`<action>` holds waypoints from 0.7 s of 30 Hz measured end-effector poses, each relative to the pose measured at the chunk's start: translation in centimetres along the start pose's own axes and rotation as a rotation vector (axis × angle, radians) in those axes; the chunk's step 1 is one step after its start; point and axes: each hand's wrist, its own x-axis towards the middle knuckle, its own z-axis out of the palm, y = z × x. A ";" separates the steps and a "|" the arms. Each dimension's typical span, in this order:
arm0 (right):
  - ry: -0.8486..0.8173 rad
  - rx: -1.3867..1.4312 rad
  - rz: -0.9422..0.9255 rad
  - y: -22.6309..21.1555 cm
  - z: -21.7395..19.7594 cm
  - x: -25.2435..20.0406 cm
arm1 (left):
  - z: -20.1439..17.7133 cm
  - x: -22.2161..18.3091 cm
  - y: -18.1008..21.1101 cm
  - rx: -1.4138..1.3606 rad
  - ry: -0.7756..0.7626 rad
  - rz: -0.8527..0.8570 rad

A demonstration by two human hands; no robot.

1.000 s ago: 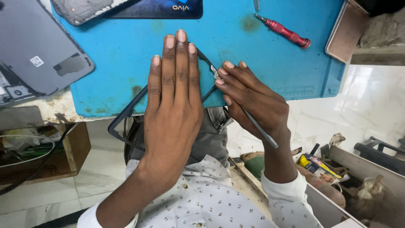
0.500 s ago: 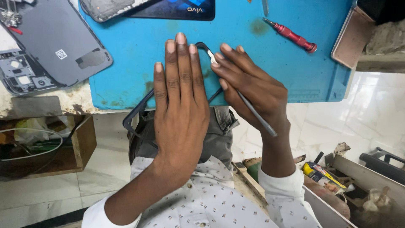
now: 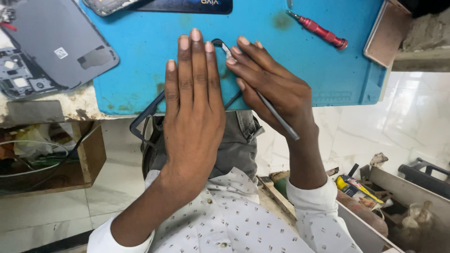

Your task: The person uses a metal prying tool to carefully separate a black plastic frame from a smartphone screen assembly on a blue work mat. They work along the edges of the frame, then lift the frame away and place it on the table.

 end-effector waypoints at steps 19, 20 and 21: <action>0.220 0.880 0.207 3.0 -2.3 -4.2 | -1.1 0.3 -0.8 -0.266 0.024 0.050; 0.267 0.892 0.200 2.9 -2.4 -5.2 | -1.2 0.4 -0.7 -0.325 0.035 0.045; 0.321 0.898 0.200 2.6 -2.6 -6.3 | -1.2 0.3 -0.7 -0.355 0.044 0.055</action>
